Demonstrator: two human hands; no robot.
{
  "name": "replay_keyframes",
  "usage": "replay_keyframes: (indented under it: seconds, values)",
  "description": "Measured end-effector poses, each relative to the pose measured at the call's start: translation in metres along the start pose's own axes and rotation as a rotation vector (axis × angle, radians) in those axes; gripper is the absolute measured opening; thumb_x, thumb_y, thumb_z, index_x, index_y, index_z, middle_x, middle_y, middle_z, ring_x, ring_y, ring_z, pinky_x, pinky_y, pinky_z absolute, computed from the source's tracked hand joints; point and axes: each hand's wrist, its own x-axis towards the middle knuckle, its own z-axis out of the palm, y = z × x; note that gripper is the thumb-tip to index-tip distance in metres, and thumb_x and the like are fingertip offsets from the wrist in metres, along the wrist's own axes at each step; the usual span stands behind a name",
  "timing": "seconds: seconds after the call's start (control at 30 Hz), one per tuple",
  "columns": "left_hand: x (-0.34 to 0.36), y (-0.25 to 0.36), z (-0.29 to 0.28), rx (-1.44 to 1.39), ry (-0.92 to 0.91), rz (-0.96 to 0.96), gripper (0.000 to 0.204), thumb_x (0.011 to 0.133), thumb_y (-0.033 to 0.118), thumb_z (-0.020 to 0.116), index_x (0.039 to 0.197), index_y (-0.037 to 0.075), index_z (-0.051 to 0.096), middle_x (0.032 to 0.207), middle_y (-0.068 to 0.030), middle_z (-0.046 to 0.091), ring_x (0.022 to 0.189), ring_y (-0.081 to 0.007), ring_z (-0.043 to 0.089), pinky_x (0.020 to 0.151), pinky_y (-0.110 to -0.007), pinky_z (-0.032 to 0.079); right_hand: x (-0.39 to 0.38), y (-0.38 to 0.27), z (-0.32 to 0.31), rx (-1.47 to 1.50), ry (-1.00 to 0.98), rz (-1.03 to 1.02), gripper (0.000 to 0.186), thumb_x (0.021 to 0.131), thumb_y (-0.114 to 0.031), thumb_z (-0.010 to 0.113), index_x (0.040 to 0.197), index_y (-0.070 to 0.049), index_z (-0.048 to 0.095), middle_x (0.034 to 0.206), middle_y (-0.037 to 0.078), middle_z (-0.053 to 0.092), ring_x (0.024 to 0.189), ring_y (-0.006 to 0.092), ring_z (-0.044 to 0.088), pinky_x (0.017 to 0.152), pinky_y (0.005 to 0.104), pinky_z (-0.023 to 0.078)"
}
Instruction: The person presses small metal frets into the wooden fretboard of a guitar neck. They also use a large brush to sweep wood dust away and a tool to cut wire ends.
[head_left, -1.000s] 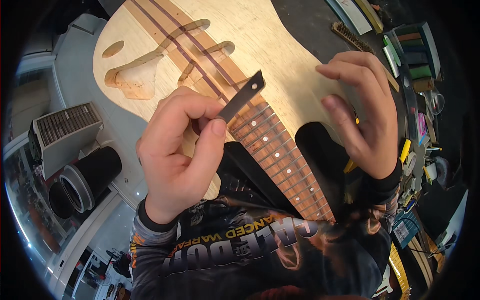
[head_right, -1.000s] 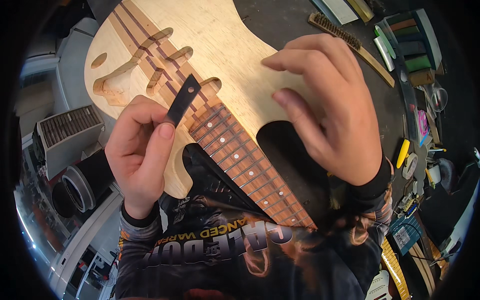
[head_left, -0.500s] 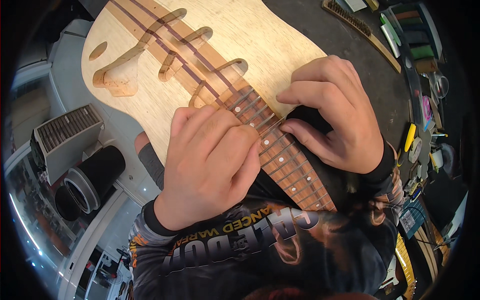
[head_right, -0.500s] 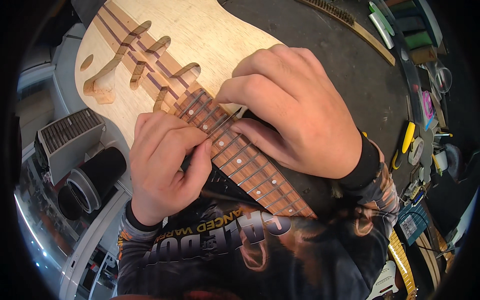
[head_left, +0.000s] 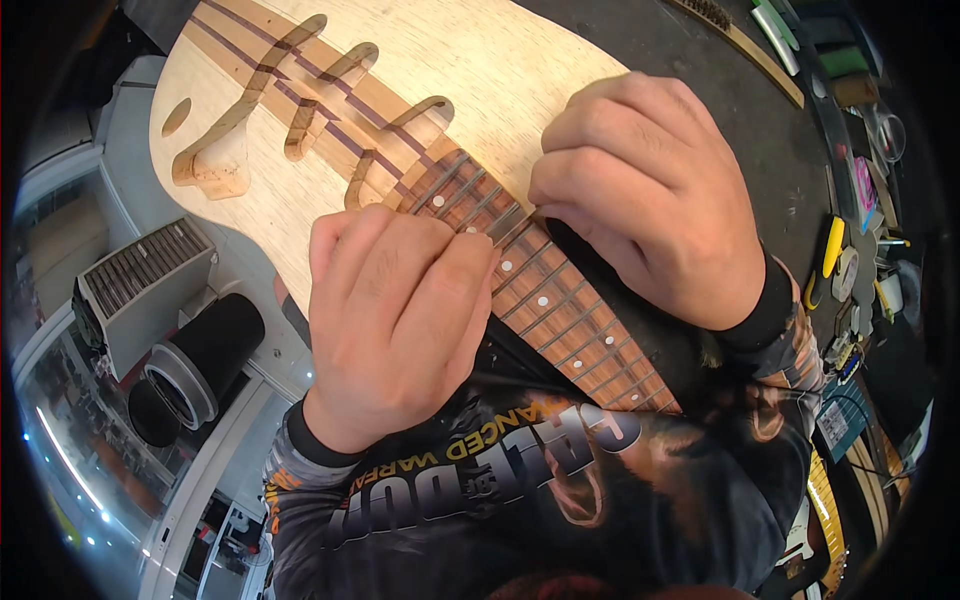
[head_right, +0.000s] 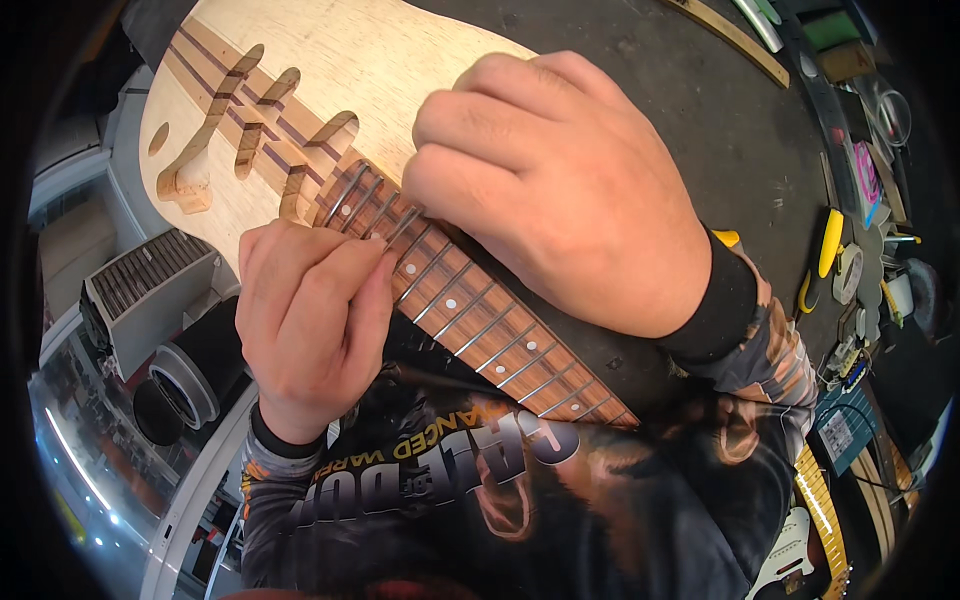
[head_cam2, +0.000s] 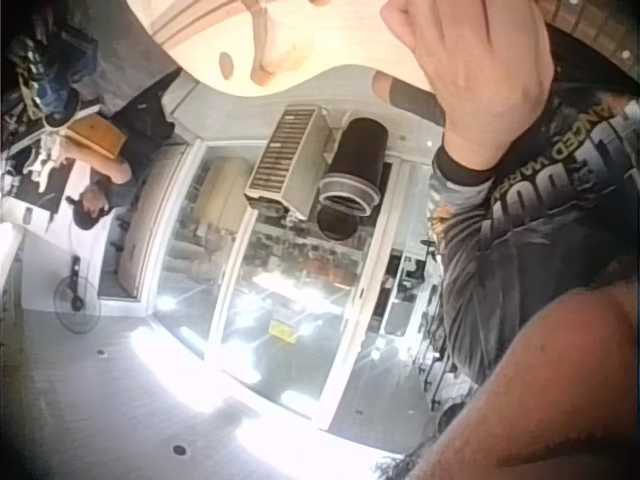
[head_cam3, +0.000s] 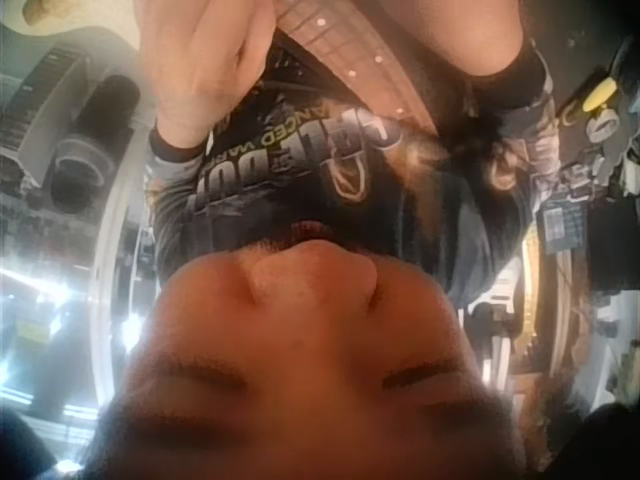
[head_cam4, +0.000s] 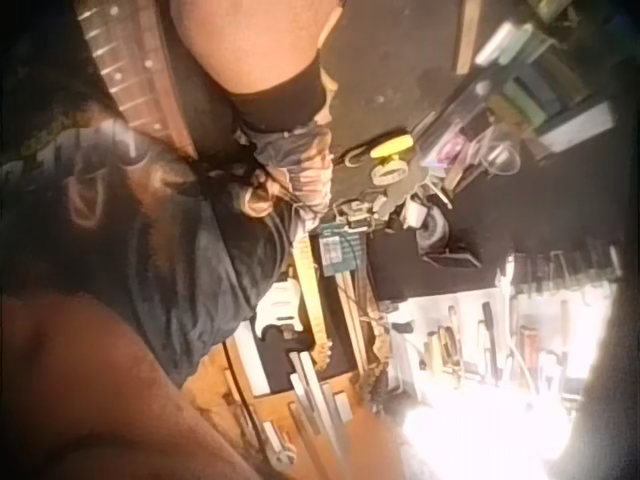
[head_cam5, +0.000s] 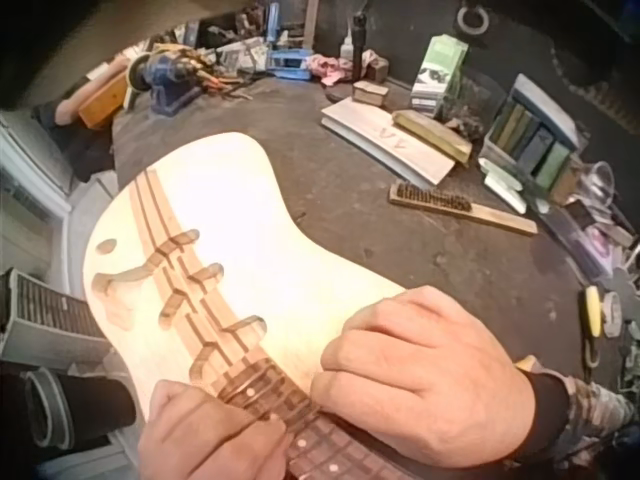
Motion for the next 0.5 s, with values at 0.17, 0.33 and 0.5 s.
replay_keyframes:
  seconds: [0.17,0.33,0.5]
  values:
    - [-0.002,0.002,-0.002,-0.055,-0.014,-0.004,0.033,0.083,-0.011,0.092,0.111,0.001,0.079,0.095,-0.0105,0.074,0.081,-0.0325,0.069,0.076,-0.045,0.049,-0.004,-0.005,-0.002,0.030,-0.006,0.014,0.031,0.080,-0.010,0.093,0.106,-0.012,0.077,0.110,0.003,0.073,0.108,0.0293,0.073,0.091,0.0448,0.052]
    - [0.002,-0.003,0.000,-0.028,-0.002,0.008,0.034,0.082,-0.012,0.092,0.111,0.001,0.079,0.094,-0.0106,0.073,0.080,-0.0331,0.068,0.077,-0.045,0.050,0.002,-0.004,-0.005,-0.002,-0.025,0.035,0.030,0.079,-0.010,0.093,0.105,-0.011,0.077,0.109,0.004,0.073,0.111,0.0300,0.074,0.095,0.0446,0.054]
    - [-0.010,0.000,-0.003,-0.049,-0.033,0.015,0.037,0.079,-0.001,0.095,0.113,0.001,0.081,0.105,-0.0089,0.070,0.091,-0.0318,0.069,0.085,-0.046,0.051,-0.002,-0.006,-0.003,0.015,-0.019,0.010,0.031,0.079,-0.010,0.093,0.106,-0.011,0.077,0.110,0.005,0.074,0.109,0.0315,0.073,0.094,0.0453,0.053]
